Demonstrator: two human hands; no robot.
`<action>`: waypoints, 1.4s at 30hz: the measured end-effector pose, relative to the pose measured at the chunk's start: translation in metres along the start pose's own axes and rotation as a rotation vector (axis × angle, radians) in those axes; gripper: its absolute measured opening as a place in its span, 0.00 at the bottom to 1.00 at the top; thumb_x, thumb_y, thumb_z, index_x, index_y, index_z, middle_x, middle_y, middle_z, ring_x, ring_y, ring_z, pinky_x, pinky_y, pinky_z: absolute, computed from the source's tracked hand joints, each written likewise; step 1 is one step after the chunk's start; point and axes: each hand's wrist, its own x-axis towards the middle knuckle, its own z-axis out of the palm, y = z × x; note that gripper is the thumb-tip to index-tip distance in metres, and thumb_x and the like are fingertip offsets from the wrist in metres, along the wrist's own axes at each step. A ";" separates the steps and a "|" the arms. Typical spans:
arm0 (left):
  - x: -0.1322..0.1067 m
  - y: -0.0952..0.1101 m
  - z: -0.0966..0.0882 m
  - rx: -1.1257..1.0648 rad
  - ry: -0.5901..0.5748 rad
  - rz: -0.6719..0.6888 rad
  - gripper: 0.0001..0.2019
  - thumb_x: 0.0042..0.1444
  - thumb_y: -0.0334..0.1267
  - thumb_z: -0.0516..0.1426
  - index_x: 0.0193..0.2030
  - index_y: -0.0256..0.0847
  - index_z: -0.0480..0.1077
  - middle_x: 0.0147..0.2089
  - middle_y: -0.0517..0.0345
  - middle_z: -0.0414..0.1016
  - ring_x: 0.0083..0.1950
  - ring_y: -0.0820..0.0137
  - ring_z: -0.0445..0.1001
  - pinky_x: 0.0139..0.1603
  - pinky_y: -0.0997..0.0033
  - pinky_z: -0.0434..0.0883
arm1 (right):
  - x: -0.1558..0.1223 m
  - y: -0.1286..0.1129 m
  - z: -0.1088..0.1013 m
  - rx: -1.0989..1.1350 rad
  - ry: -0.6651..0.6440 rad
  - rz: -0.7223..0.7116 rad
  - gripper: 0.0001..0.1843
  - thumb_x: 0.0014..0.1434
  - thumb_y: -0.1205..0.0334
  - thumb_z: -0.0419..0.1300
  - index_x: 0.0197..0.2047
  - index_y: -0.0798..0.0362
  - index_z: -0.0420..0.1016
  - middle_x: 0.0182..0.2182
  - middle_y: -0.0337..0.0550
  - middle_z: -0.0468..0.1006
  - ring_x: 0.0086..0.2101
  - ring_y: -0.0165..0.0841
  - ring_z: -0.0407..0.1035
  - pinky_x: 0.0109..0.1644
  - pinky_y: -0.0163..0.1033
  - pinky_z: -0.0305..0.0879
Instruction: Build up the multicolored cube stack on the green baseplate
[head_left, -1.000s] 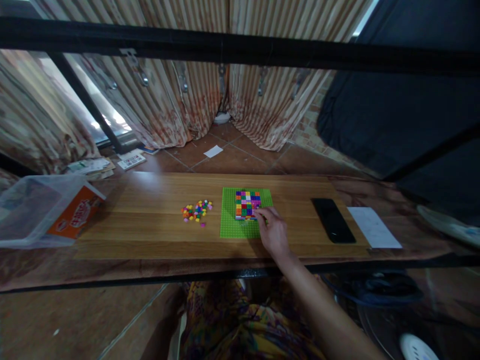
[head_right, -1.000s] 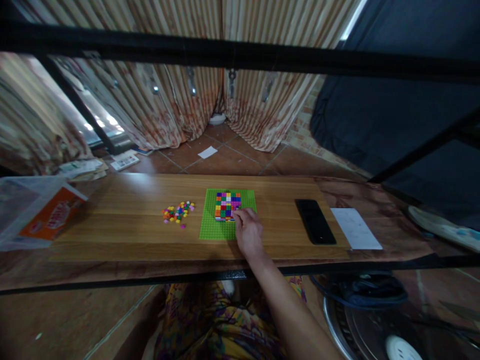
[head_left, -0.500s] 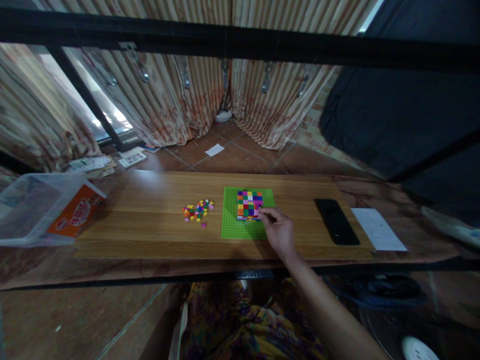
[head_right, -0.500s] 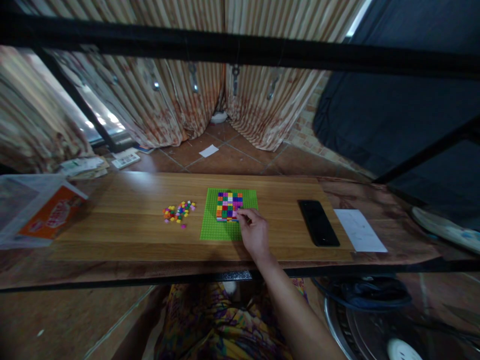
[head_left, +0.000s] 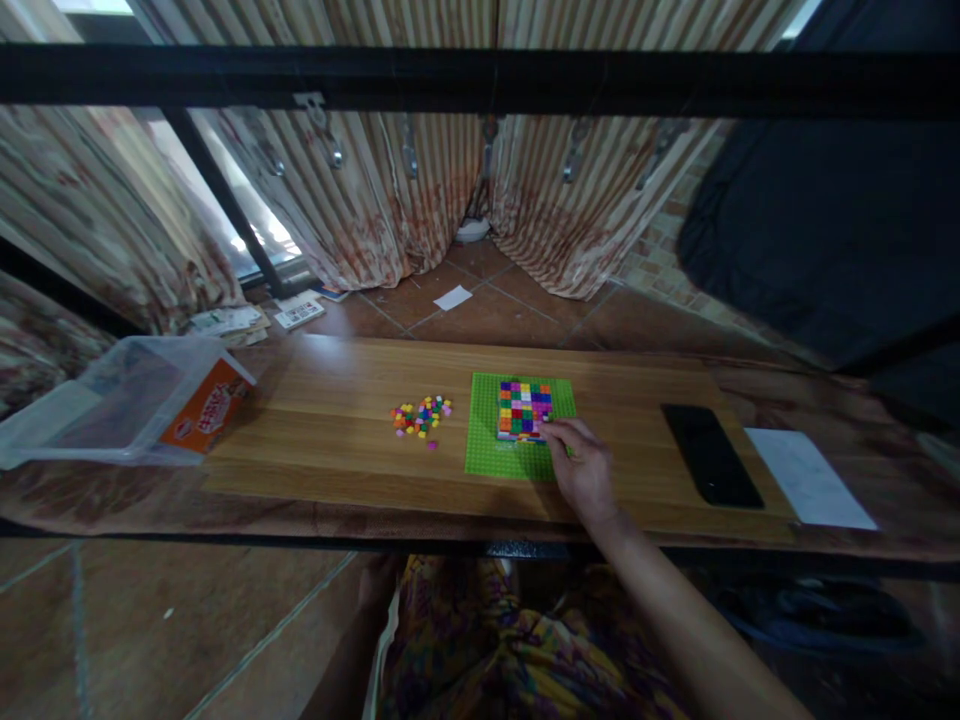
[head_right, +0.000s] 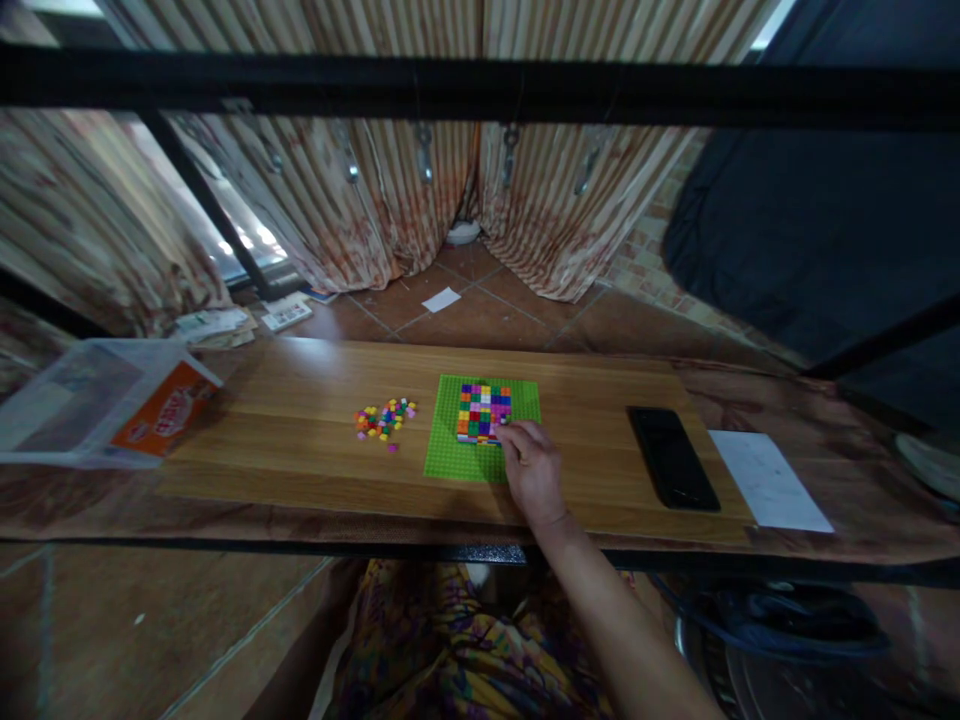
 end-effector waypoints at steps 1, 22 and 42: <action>-0.001 0.000 0.000 -0.010 -0.016 0.007 0.24 0.46 0.59 0.56 0.29 0.36 0.77 0.28 0.50 0.79 0.37 0.57 0.78 0.35 0.66 0.71 | 0.000 0.001 0.000 -0.008 0.001 -0.007 0.11 0.64 0.61 0.55 0.37 0.50 0.80 0.35 0.44 0.78 0.37 0.35 0.73 0.43 0.41 0.71; -0.015 0.004 -0.002 -0.004 -0.103 0.011 0.15 0.51 0.41 0.53 0.39 0.38 0.77 0.42 0.47 0.81 0.48 0.56 0.78 0.44 0.66 0.73 | 0.017 -0.062 0.122 0.006 -0.291 0.009 0.12 0.60 0.74 0.53 0.38 0.52 0.77 0.37 0.47 0.77 0.40 0.36 0.70 0.48 0.41 0.66; -0.003 0.001 -0.004 -0.048 -0.109 -0.067 0.15 0.50 0.43 0.53 0.36 0.36 0.77 0.40 0.46 0.81 0.48 0.55 0.78 0.42 0.66 0.73 | 0.026 -0.072 0.135 -0.030 -0.378 0.013 0.11 0.60 0.71 0.55 0.36 0.49 0.77 0.39 0.43 0.76 0.43 0.35 0.69 0.49 0.40 0.65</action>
